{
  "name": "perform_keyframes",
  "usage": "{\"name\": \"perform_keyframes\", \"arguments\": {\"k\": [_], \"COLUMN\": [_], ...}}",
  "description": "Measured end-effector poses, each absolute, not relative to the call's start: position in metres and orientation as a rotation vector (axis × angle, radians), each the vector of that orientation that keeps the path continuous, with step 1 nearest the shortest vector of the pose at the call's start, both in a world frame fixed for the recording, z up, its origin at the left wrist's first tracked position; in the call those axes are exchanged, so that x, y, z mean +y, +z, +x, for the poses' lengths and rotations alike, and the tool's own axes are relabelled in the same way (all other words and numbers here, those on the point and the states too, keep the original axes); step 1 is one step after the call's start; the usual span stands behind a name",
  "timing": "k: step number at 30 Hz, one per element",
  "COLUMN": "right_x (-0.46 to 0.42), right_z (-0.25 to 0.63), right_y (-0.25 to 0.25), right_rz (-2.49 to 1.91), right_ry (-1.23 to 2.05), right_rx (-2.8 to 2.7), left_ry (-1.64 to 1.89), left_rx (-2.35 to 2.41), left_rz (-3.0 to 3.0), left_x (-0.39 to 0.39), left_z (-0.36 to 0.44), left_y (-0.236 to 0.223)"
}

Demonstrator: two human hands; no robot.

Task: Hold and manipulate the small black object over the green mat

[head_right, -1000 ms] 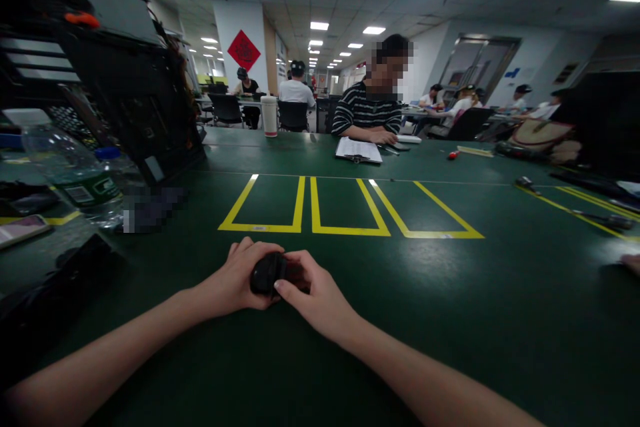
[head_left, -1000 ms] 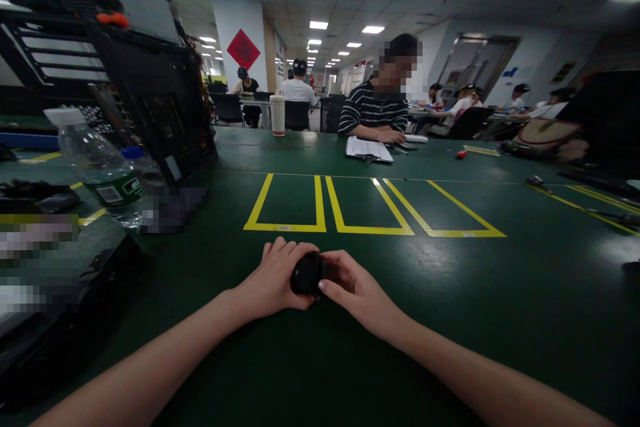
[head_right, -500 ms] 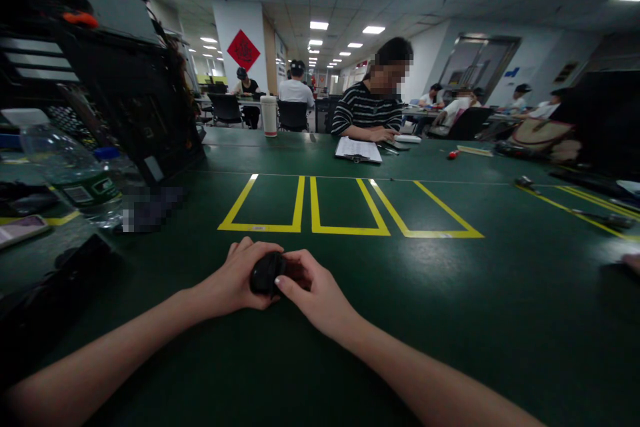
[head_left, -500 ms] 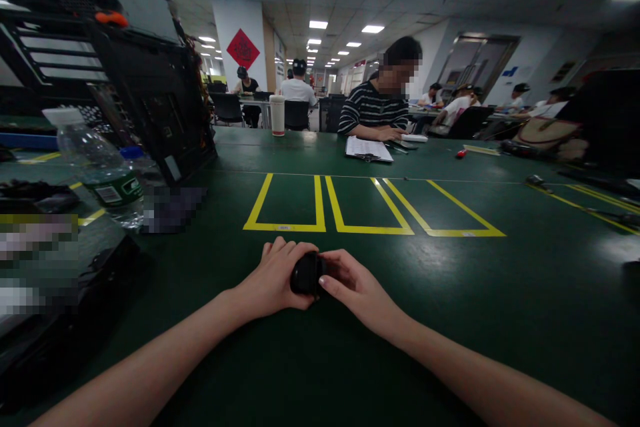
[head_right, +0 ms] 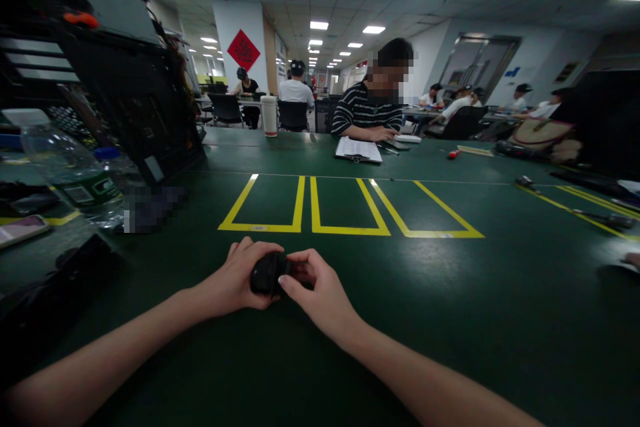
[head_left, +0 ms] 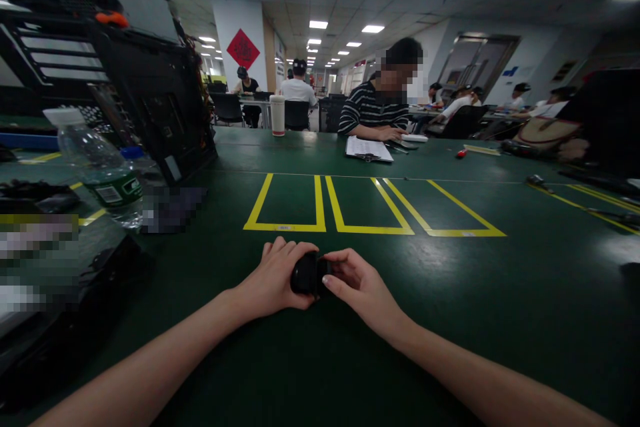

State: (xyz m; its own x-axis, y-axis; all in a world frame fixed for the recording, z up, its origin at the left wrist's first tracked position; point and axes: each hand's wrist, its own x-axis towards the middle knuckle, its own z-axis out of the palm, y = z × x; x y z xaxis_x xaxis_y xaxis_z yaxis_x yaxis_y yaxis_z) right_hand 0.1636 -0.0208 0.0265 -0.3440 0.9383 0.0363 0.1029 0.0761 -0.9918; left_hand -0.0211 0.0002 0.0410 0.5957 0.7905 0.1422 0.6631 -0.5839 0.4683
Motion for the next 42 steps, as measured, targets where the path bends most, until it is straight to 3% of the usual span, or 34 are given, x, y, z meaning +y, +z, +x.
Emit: {"name": "perform_keyframes", "arguments": {"k": [42], "right_x": [-0.021], "right_z": [0.154], "right_y": [0.024], "right_rz": [-1.002], "right_ry": [1.367], "right_rx": [-1.57], "left_ry": [0.48], "left_rx": [1.181], "left_rz": [2.477], "left_x": [-0.001], "left_z": [-0.023], "left_y": [0.041]}}
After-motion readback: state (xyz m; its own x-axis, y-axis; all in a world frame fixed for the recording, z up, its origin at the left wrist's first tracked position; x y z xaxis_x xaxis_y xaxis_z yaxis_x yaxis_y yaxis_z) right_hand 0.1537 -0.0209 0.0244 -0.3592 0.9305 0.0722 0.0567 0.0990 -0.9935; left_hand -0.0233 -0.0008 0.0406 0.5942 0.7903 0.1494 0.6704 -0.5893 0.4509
